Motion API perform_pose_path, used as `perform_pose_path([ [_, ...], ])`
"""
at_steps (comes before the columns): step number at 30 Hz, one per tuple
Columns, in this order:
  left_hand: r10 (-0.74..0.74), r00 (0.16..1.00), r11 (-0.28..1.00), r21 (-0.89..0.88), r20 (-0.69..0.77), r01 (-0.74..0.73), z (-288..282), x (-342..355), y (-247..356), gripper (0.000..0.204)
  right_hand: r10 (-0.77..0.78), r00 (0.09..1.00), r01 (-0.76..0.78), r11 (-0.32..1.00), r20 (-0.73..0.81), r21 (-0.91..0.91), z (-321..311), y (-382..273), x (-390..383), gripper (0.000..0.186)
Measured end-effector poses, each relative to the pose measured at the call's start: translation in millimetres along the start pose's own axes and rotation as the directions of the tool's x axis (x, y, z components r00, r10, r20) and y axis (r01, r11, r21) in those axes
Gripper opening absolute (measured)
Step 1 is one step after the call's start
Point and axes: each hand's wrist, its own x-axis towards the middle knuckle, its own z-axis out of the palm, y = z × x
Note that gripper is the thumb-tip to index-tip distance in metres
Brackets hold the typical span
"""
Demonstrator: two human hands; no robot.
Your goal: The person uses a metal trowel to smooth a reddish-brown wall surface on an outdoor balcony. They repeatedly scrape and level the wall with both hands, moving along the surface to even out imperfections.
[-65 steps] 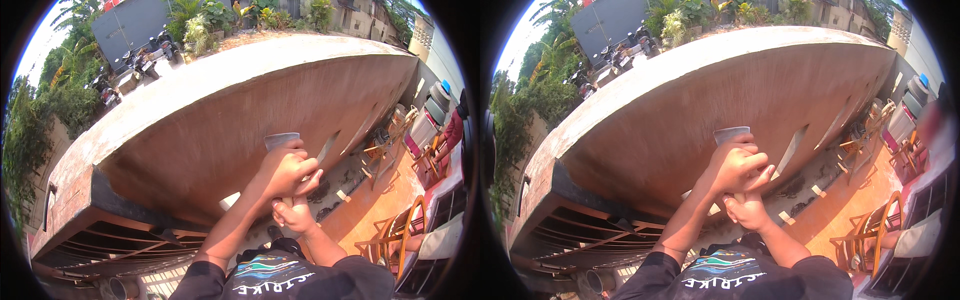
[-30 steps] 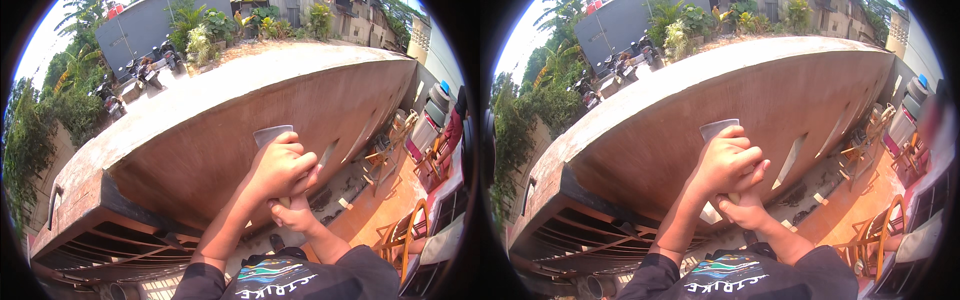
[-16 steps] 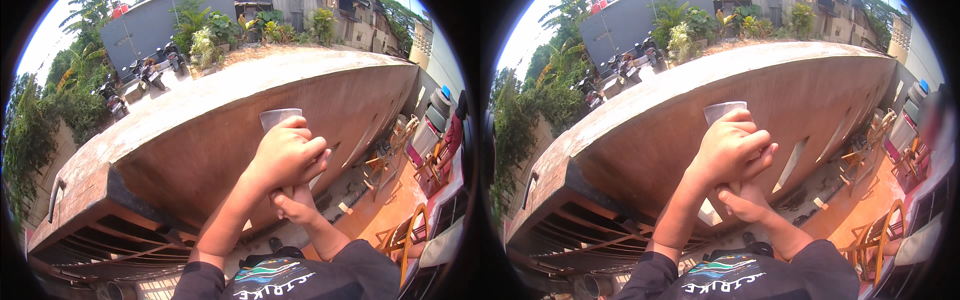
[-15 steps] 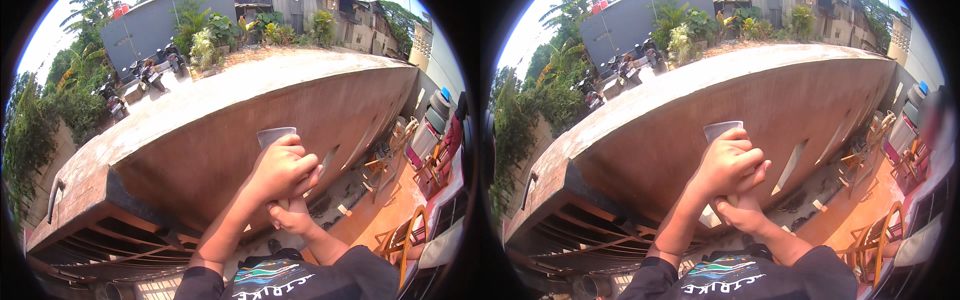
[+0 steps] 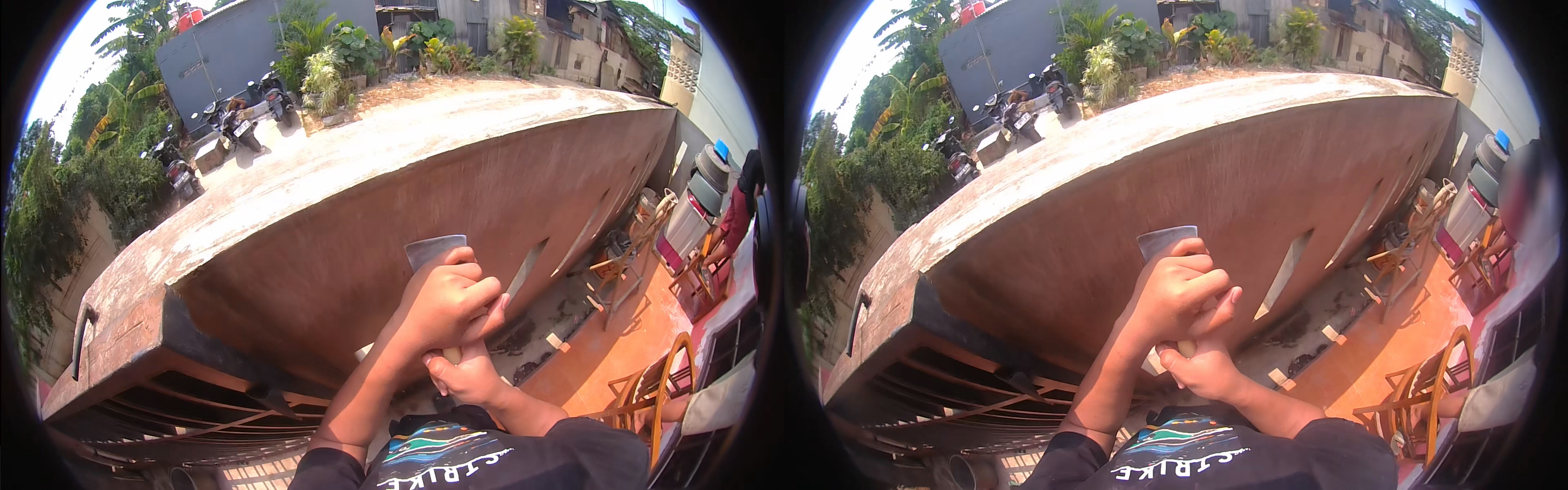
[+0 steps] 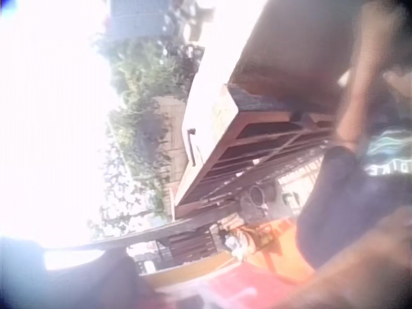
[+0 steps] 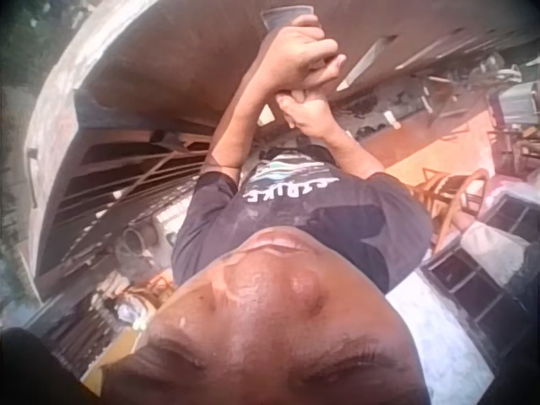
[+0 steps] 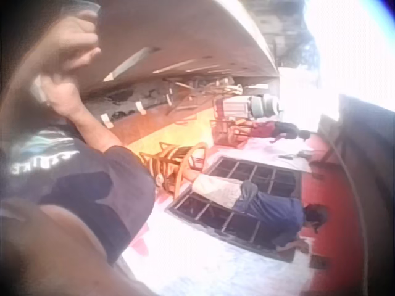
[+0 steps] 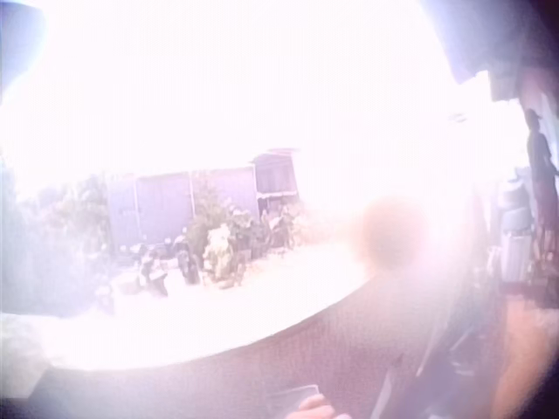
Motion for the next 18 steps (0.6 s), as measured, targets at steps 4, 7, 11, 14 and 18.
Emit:
perform_pose_path([
  [4, -0.005, 1.000, 0.999, -0.037, -0.009, 0.005, -1, 20, -7, 0.024, -0.222, 0.975, 0.220, 0.972, 0.018, 0.082, -9, -12, 4, 0.016],
  [7, 0.039, 0.999, 0.996, 0.079, -0.005, -0.038, -5, 35, -6, 0.022, -0.272, 0.962, 0.273, 0.959, -0.015, 0.074, -10, -24, 6, 0.037],
  [11, 0.073, 0.997, 0.997, -0.014, 0.016, -0.072, -5, 18, 2, 0.023, -0.098, 0.987, 0.096, 0.995, 0.128, 0.021, -2, -20, 2, 0.056],
  [14, 0.028, 0.999, 1.000, 0.003, 0.016, -0.028, -1, 21, 0, 0.022, -0.143, 0.988, 0.136, 0.985, 0.064, 0.102, -9, -14, 1, 0.043],
  [18, -0.007, 0.999, 0.998, 0.070, 0.035, 0.004, 5, 27, -2, 0.024, -0.220, 0.972, 0.202, 0.963, 0.087, 0.181, -20, -15, -2, 0.039],
])
